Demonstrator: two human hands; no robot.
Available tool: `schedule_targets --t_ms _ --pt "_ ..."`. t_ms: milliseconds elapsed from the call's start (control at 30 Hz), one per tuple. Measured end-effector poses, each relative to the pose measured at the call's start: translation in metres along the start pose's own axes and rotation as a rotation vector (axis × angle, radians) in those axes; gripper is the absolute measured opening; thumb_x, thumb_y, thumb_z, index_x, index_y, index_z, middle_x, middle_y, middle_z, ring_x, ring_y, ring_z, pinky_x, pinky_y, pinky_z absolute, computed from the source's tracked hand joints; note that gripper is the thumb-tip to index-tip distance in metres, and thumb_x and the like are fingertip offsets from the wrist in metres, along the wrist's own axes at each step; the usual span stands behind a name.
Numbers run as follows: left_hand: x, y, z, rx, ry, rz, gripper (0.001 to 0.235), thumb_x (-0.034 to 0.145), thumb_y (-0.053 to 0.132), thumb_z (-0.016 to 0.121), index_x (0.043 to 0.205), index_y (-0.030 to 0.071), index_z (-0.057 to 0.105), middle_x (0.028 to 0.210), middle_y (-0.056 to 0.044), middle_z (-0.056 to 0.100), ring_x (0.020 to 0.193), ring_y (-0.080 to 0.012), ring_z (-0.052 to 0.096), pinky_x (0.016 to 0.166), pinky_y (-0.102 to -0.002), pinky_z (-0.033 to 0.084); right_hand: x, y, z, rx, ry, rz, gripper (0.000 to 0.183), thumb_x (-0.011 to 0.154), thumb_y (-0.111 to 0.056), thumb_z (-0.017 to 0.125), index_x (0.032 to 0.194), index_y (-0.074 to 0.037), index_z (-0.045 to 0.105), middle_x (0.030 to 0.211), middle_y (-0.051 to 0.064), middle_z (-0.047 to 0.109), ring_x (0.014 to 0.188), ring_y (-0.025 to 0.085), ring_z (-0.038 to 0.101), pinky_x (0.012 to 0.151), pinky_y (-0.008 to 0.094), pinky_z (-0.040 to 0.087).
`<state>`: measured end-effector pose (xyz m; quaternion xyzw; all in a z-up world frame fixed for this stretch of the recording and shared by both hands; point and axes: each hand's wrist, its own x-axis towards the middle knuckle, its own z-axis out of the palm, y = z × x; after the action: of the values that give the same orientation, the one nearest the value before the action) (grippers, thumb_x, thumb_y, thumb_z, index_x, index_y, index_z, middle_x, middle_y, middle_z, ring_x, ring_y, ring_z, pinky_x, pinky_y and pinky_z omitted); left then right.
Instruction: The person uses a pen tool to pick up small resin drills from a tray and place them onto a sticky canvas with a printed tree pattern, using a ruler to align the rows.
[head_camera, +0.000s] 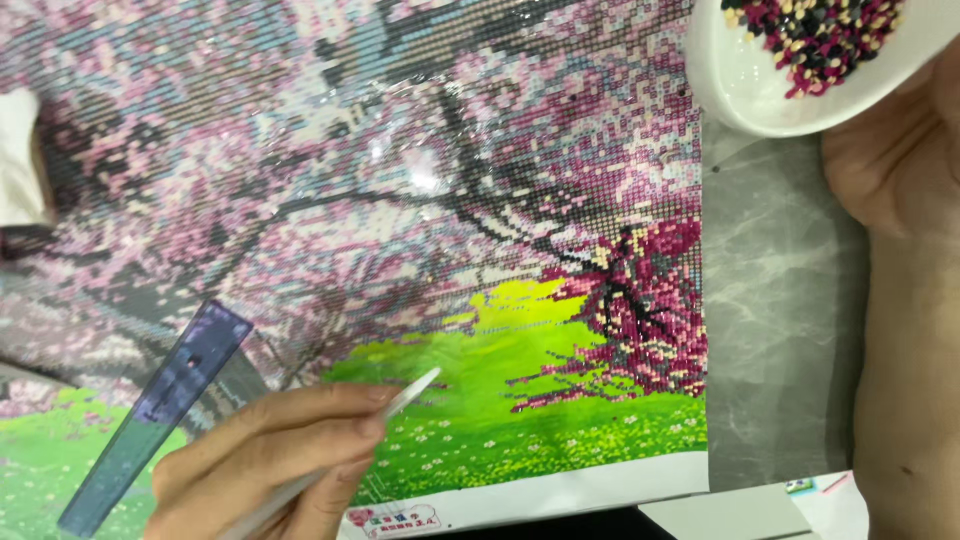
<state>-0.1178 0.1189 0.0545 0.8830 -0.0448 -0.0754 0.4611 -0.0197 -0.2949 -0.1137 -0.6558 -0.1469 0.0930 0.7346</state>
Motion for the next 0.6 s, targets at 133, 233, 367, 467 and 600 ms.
schedule_targets --t_ms 133,233,367,467,600 --pt "-0.02 0.008 -0.015 -0.145 0.02 -0.038 0.007 0.08 0.009 0.065 0.083 0.015 0.064 0.087 -0.008 0.079 0.078 -0.0094 0.084 0.071 -0.013 0.063 0.022 -0.02 0.035 0.247 0.302 0.196 0.052 0.098 -0.062 0.065 0.134 -0.025 0.059 0.142 0.0 0.06 0.144 0.019 0.058 0.138 0.041 0.051" --pt "-0.03 0.026 -0.028 -0.417 -0.027 -0.081 0.013 0.075 0.009 0.072 0.086 0.01 0.065 0.093 -0.015 0.079 0.085 -0.0193 0.085 0.078 -0.02 0.07 0.023 -0.09 0.117 0.042 0.042 -0.077 0.033 0.092 -0.037 0.065 0.111 -0.021 0.044 0.115 0.026 0.058 0.1 0.03 0.067 0.083 0.035 0.062" --pt "-0.02 0.048 -0.03 -0.429 0.007 0.133 0.03 0.097 0.031 0.048 0.081 0.01 0.061 0.085 -0.013 0.077 0.075 -0.0219 0.084 0.071 -0.029 0.074 0.017 -0.102 0.15 0.251 -0.338 -0.099 0.02 0.097 -0.031 0.069 0.109 -0.018 0.061 0.115 0.013 0.067 0.099 0.022 0.075 0.077 0.031 0.077" --pt "-0.011 0.055 -0.038 -0.434 -0.213 0.203 0.025 0.1 0.026 0.044 0.097 0.008 0.06 0.098 -0.01 0.071 0.088 -0.0233 0.078 0.082 -0.032 0.066 0.006 -0.11 0.17 0.221 -0.409 -0.025 0.022 0.095 -0.036 0.066 0.1 -0.016 0.059 0.104 0.027 0.068 0.09 0.03 0.076 0.077 0.038 0.07" --pt "-0.007 0.058 -0.026 -0.393 -0.471 0.421 0.022 0.104 0.012 0.041 0.115 0.001 0.057 0.11 -0.011 0.062 0.1 -0.0292 0.069 0.091 -0.039 0.057 0.002 -0.112 0.178 0.217 -0.518 -0.047 0.022 0.095 -0.037 0.063 0.097 -0.015 0.059 0.102 0.026 0.07 0.087 0.032 0.079 0.086 0.038 0.064"
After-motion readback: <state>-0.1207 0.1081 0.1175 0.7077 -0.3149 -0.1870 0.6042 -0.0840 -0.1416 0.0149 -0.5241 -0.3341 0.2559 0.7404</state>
